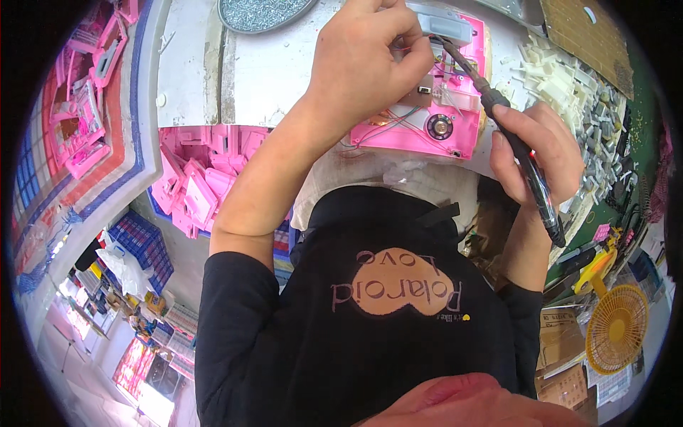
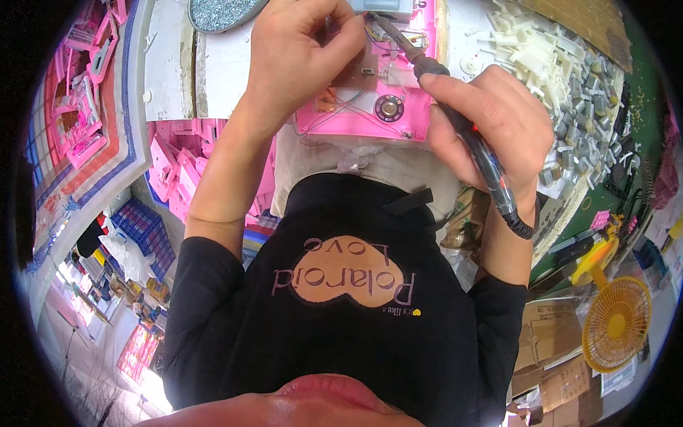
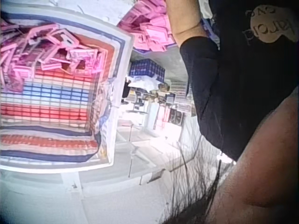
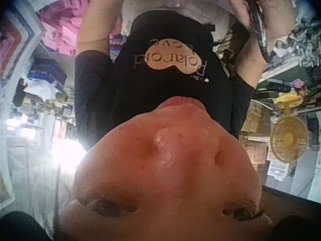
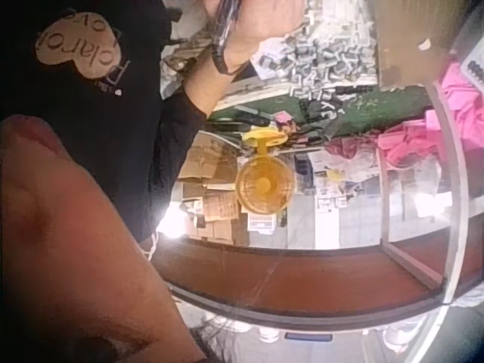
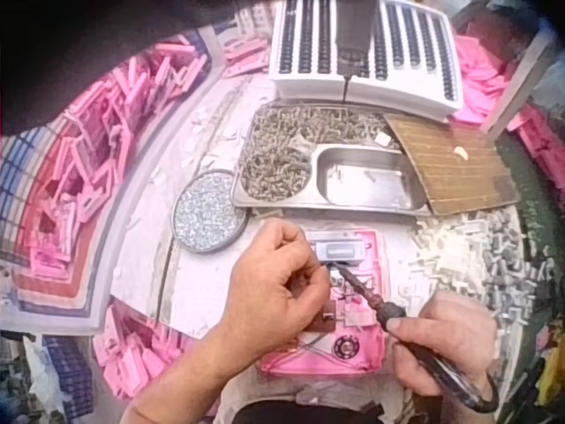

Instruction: Assembling and soldering internal components of a pink plastic electronic device housing.

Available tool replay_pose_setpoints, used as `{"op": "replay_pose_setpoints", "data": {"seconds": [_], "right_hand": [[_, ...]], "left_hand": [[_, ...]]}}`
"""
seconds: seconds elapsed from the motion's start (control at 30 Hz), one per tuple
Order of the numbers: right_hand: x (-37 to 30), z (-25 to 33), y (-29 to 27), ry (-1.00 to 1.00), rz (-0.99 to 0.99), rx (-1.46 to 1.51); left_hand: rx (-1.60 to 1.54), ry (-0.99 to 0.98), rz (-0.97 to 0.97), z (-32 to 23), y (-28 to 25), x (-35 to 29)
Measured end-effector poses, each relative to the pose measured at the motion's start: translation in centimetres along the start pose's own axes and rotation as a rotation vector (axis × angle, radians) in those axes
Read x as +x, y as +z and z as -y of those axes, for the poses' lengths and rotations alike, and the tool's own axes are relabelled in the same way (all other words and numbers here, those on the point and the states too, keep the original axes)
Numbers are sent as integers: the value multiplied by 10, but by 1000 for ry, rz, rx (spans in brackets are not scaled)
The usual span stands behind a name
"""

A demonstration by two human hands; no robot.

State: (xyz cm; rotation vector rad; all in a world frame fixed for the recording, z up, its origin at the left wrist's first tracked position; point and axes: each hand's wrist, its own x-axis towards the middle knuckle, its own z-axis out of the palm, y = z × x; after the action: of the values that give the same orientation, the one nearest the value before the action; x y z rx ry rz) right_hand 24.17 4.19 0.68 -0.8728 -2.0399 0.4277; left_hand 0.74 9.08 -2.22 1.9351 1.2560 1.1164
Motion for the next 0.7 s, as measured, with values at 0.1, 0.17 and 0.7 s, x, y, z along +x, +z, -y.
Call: {"op": "replay_pose_setpoints", "data": {"seconds": [0.1,0.17,0.7], "right_hand": [[1,0,1,1,-3,-6],[1,0,1,2,2,-11],[-4,3,-1,-8,5,-44]], "left_hand": [[19,1,-4,-2,0,0],[21,0,-13,-2,0,0],[24,-28,7,-3,-1,0]]}}
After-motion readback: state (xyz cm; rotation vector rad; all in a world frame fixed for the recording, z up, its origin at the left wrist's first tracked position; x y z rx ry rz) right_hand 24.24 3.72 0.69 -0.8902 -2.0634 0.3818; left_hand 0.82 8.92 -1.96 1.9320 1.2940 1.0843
